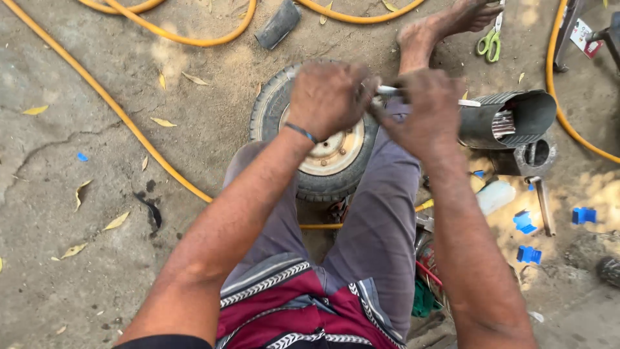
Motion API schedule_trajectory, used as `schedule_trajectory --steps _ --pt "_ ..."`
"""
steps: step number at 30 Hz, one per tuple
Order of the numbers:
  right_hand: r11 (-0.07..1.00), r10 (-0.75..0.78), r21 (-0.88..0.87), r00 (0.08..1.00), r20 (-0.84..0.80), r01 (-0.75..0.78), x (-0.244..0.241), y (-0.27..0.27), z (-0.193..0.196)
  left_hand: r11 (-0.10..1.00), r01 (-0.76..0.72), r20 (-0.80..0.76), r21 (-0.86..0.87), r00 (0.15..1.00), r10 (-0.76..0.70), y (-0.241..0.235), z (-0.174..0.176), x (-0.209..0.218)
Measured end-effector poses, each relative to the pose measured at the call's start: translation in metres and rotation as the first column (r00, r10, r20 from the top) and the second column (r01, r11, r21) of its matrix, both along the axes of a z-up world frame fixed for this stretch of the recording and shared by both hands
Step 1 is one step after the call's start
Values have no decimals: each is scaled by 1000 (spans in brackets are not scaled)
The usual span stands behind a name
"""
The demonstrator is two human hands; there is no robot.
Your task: The person sits on the ground and uses a metal bar to pry the tire bead away from the rim. They then insert a valve core and attach a pressure gauge to inflate the tire.
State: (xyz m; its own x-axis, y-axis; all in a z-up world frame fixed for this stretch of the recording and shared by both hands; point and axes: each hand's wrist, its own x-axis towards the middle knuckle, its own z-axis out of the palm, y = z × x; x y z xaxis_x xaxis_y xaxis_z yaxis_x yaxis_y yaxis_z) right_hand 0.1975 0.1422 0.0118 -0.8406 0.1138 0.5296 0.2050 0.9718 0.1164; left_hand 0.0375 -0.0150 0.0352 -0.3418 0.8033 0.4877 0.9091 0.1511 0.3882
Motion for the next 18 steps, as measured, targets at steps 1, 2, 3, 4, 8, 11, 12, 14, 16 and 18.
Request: schedule_trajectory --steps 1,2,3,4,8,11,12,14,16,18 --pt "998 -18 -53 999 51 21 -7 -10 2 997 -4 76 -74 997 9 -8 2 11" --pt "993 -34 -107 995 95 44 -17 -18 6 1000 9 82 23 997 -11 -16 5 16" --pt "985 -47 -159 989 140 69 -23 -21 15 993 22 86 120 996 -33 -24 8 19" --pt "970 -69 -213 973 218 117 -25 -23 24 977 36 92 212 994 -56 -34 8 21" --pt "963 -97 -204 931 352 178 -6 -8 47 784 -197 122 589 980 154 -85 -20 -1" --pt "960 -139 -177 917 375 218 18 -5 31 870 -461 656 177 714 245 -119 -68 -10" --pt "949 -163 -191 907 388 252 23 -7 25 910 -405 662 90 707 250 -128 -85 -12" --pt "956 -147 -196 933 328 219 31 -13 16 943 -330 607 43 758 238 -140 -117 -14" --pt "971 -79 -194 951 300 142 36 -21 15 951 -288 483 115 852 200 -145 -143 -12" --pt "983 49 -181 954 295 5 39 -30 25 958 -283 613 -35 751 245 -147 -157 -11"
